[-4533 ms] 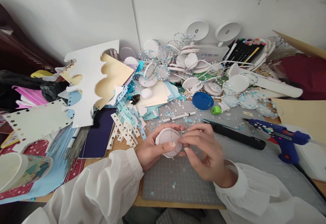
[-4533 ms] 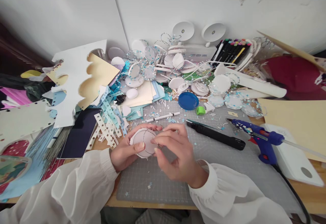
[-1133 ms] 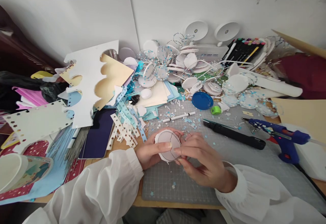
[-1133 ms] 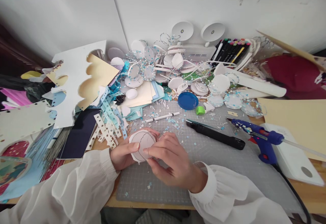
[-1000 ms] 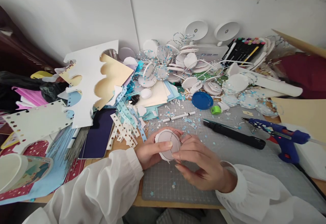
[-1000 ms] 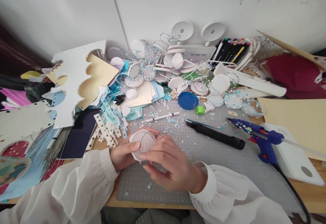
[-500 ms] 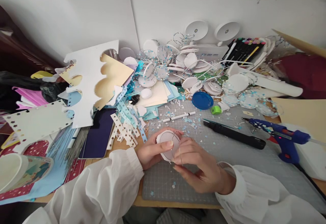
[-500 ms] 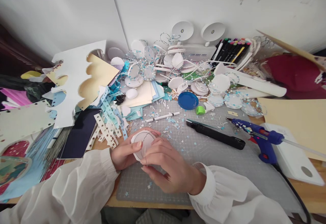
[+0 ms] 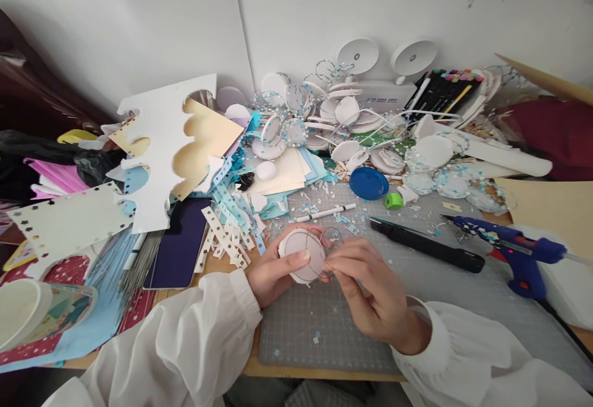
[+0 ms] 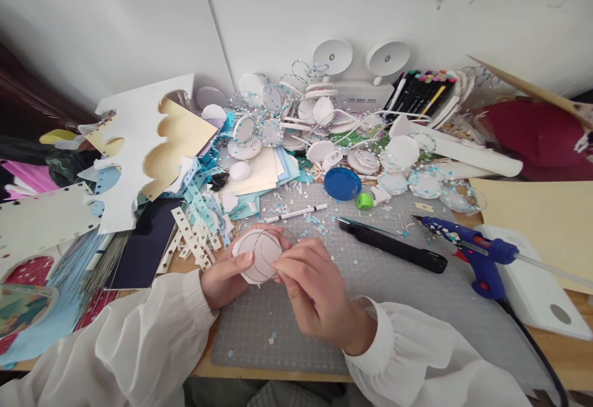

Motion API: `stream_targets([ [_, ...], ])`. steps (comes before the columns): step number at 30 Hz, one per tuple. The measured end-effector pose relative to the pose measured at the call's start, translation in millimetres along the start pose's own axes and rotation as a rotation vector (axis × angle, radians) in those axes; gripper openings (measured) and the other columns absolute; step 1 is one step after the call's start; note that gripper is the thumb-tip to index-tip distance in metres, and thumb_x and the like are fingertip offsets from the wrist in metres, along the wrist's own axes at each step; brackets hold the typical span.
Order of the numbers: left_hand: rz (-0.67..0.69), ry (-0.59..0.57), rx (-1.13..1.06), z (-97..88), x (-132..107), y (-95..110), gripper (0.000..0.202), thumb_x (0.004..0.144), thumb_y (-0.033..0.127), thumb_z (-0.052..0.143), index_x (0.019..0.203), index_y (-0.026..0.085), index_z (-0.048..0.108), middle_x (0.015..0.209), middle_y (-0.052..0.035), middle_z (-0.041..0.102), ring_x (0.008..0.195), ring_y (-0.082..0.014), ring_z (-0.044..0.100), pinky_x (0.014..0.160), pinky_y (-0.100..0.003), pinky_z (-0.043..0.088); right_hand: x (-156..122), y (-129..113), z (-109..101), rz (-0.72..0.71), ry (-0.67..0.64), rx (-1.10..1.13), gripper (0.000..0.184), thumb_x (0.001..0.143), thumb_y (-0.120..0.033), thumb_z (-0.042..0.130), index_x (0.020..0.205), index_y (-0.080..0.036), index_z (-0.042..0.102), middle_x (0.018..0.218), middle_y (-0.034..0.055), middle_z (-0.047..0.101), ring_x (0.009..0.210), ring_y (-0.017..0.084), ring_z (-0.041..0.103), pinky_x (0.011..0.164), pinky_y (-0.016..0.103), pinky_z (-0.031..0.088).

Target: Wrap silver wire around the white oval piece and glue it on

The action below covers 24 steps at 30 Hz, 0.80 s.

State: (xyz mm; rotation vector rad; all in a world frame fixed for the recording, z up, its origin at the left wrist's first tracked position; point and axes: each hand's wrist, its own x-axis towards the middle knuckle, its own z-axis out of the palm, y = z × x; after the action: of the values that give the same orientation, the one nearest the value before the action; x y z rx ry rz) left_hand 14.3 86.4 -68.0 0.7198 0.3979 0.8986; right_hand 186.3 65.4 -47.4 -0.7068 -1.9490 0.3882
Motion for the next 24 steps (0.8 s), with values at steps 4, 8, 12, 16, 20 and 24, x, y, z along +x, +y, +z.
stream_targets([
  [4, 0.004, -0.001, 0.031, -0.9, -0.5, -0.7, 0.048, 0.076, 0.035, 0.073, 0.118, 0.017, 0.058, 0.111, -0.0115, 0.059, 0.085, -0.0194, 0.061, 0.072, -0.032, 0.052, -2.4, 2.7, 0.7, -0.003, -0.026, 0.017, 0.031, 0.083, 0.002, 0.044, 0.102, -0.019, 0.057, 0.078, 0.0054, 0.065, 0.072, 0.018, 0.056, 0.070, 0.038, 0.046],
  [8, 0.020, 0.023, 0.038, -0.7, -1.1, 0.3, 0.049, 0.076, 0.035, 0.074, 0.119, 0.019, 0.059, 0.112, -0.0104, 0.060, 0.092, -0.0186, 0.060, 0.075, -0.027, 0.050, -2.9, 1.5, 0.0, 0.010, -0.060, 0.018, 0.026, 0.084, 0.000, 0.043, 0.096, -0.019, 0.056, 0.077, 0.0054, 0.064, 0.071, 0.018, 0.053, 0.071, 0.039, 0.045],
  [12, 0.031, 0.037, 0.016, 1.0, -1.6, 1.7, 0.047, 0.076, 0.032, 0.074, 0.120, 0.022, 0.059, 0.114, -0.0088, 0.061, 0.094, -0.0185, 0.061, 0.077, -0.026, 0.050, -3.3, 0.9, -0.1, 0.035, -0.080, 0.057, 0.024, 0.084, 0.000, 0.044, 0.093, -0.018, 0.056, 0.076, 0.0051, 0.062, 0.070, 0.017, 0.051, 0.070, 0.037, 0.043],
  [16, 0.048, 0.026, 0.048, 2.0, -1.5, 0.7, 0.051, 0.075, 0.034, 0.075, 0.121, 0.021, 0.059, 0.116, -0.0108, 0.062, 0.103, -0.0219, 0.060, 0.082, -0.028, 0.049, -3.4, 1.9, 2.3, 0.068, -0.106, 0.100, 0.022, 0.084, 0.000, 0.045, 0.091, -0.018, 0.056, 0.074, 0.0047, 0.060, 0.070, 0.017, 0.049, 0.068, 0.036, 0.042],
  [20, 0.037, 0.014, 0.034, 0.6, -1.3, -1.2, 0.050, 0.079, 0.040, 0.071, 0.122, 0.019, 0.058, 0.115, -0.0116, 0.063, 0.102, -0.0214, 0.060, 0.083, -0.028, 0.049, -1.9, -1.5, 1.1, 0.087, -0.087, 0.092, 0.022, 0.084, -0.001, 0.046, 0.094, -0.018, 0.056, 0.079, 0.0044, 0.061, 0.074, 0.018, 0.053, 0.073, 0.037, 0.044],
  [24, -0.014, 0.008, -0.074, -0.7, 0.0, 0.3, 0.044, 0.088, 0.049, 0.056, 0.120, 0.019, 0.057, 0.110, -0.0118, 0.064, 0.091, -0.0200, 0.064, 0.076, -0.030, 0.052, -3.4, -5.3, -5.5, 0.068, 0.020, 0.003, 0.030, 0.083, -0.005, 0.047, 0.106, -0.020, 0.058, 0.096, 0.0078, 0.062, 0.092, 0.023, 0.056, 0.084, 0.041, 0.043],
])
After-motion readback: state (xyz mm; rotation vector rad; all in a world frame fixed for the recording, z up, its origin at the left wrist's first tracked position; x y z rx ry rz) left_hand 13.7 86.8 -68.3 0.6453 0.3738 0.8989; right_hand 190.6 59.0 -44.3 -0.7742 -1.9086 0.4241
